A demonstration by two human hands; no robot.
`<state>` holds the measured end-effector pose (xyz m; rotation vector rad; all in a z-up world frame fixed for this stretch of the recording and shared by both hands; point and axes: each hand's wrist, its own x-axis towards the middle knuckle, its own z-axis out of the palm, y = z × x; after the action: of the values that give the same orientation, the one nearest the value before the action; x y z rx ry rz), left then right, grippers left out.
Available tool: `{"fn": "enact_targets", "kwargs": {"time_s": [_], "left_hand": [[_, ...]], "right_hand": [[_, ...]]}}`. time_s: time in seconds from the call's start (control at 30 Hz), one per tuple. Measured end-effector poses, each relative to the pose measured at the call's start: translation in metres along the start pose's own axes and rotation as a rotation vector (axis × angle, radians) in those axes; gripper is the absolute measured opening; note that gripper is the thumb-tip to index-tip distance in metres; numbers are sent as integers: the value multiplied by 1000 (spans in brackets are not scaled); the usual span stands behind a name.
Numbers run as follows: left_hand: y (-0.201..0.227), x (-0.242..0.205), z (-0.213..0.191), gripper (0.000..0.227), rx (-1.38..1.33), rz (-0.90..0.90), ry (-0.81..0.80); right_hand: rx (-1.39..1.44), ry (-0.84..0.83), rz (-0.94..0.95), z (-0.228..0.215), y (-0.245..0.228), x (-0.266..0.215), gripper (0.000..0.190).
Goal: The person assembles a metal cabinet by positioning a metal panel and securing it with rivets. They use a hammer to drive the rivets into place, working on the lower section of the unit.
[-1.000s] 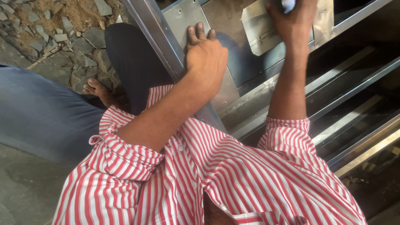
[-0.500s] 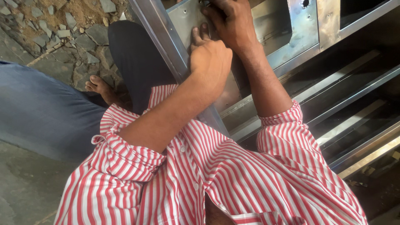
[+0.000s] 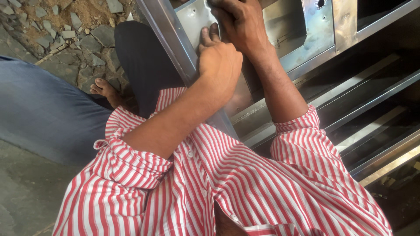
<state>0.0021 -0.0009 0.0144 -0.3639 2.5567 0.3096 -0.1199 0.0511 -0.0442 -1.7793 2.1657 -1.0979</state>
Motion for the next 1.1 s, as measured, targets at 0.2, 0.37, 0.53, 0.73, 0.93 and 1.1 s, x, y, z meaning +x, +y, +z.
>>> {"fn": "enact_targets", "kwargs": {"time_s": [0.2, 0.37, 0.53, 0.73, 0.93, 1.1], "left_hand": [[2, 0, 7, 44, 53, -6, 24], [3, 0, 14, 60, 98, 9, 54], [9, 5, 19, 40, -19, 26, 18], [9, 7, 18, 38, 19, 19, 35], [11, 16, 22, 51, 2, -52, 21], [13, 19, 21, 46, -53, -64, 32]], "right_hand": [[-5, -46, 58, 1, 5, -1, 24], [-65, -42, 37, 3, 10, -6, 17], [-6, -52, 98, 9, 20, -8, 19], [-64, -88, -24, 9, 22, -4, 17], [-71, -105, -29, 10, 25, -7, 18], [-28, -133, 46, 9, 29, -11, 19]]}}
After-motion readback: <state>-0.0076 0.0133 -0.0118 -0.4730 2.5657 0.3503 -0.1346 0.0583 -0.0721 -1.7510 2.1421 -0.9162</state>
